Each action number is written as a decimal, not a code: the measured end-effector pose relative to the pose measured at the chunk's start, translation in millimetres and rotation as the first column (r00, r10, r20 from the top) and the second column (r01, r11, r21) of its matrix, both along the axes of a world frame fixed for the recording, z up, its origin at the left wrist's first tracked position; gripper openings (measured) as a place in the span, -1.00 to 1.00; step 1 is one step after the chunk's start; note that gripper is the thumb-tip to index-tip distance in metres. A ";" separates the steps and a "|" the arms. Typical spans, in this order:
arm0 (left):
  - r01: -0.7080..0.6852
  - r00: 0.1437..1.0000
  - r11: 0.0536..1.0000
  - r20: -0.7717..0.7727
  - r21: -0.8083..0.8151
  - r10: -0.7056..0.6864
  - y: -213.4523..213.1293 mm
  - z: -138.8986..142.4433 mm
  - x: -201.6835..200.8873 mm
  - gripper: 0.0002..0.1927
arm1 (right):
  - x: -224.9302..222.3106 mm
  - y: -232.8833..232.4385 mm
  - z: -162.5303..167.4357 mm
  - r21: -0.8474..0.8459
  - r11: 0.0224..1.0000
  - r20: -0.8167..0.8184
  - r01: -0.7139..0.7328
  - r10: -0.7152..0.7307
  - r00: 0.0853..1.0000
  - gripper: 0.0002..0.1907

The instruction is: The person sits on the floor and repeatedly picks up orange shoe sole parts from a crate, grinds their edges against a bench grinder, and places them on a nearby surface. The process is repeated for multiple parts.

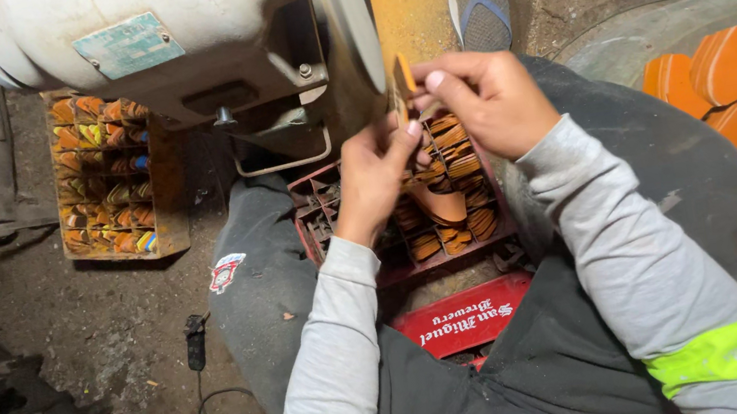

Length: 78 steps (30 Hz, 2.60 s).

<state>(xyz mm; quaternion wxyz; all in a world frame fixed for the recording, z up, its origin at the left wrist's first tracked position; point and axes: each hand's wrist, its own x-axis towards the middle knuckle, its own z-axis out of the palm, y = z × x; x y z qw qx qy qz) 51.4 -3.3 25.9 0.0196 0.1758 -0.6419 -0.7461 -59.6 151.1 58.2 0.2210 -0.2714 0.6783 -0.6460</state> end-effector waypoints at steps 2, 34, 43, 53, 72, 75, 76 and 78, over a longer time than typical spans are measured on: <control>-0.003 0.998 0.984 -0.064 0.178 0.014 -7.3 -3.5 -12.0 -0.73 | -0.1 -11.2 -1.1 0.007 1.000 -0.385 -0.008 0.010 0.923 -0.66; 0.029 0.998 0.970 -0.069 0.243 -0.013 -15.8 -28.8 -11.0 -0.69 | 7.9 -22.4 0.0 0.103 0.994 -0.192 0.035 -0.014 0.981 -0.51; -0.022 0.997 0.999 0.077 0.023 0.020 -2.8 -15.9 1.7 -0.71 | 7.1 0.9 0.8 0.152 0.984 -0.179 -0.097 0.124 0.976 -0.49; 0.069 0.997 0.921 -0.048 0.384 -0.055 -23.3 -21.0 -9.4 -0.69 | 15.4 -30.7 1.9 0.159 0.981 -0.272 0.107 -0.061 0.960 -0.50; -0.057 0.998 0.667 -0.058 -0.743 0.021 -8.0 9.0 27.2 -0.68 | 0.0 19.4 -26.0 0.235 0.956 0.248 -0.176 0.116 0.962 -0.59; -0.079 0.985 0.648 -0.158 -0.757 -0.064 -9.7 6.5 25.4 -0.67 | -1.1 18.6 -22.8 0.165 0.975 0.167 -0.146 0.118 0.979 -0.61; -0.094 0.972 0.632 -0.208 -0.769 -0.108 -9.6 5.7 24.9 -0.66 | -1.9 18.5 -23.6 0.163 0.971 0.117 -0.173 0.155 0.981 -0.63; -0.002 0.985 0.643 -0.114 -0.766 -0.133 -9.0 4.8 24.4 -0.63 | -3.8 19.1 -30.3 0.211 0.955 0.096 -0.210 0.193 0.976 -0.68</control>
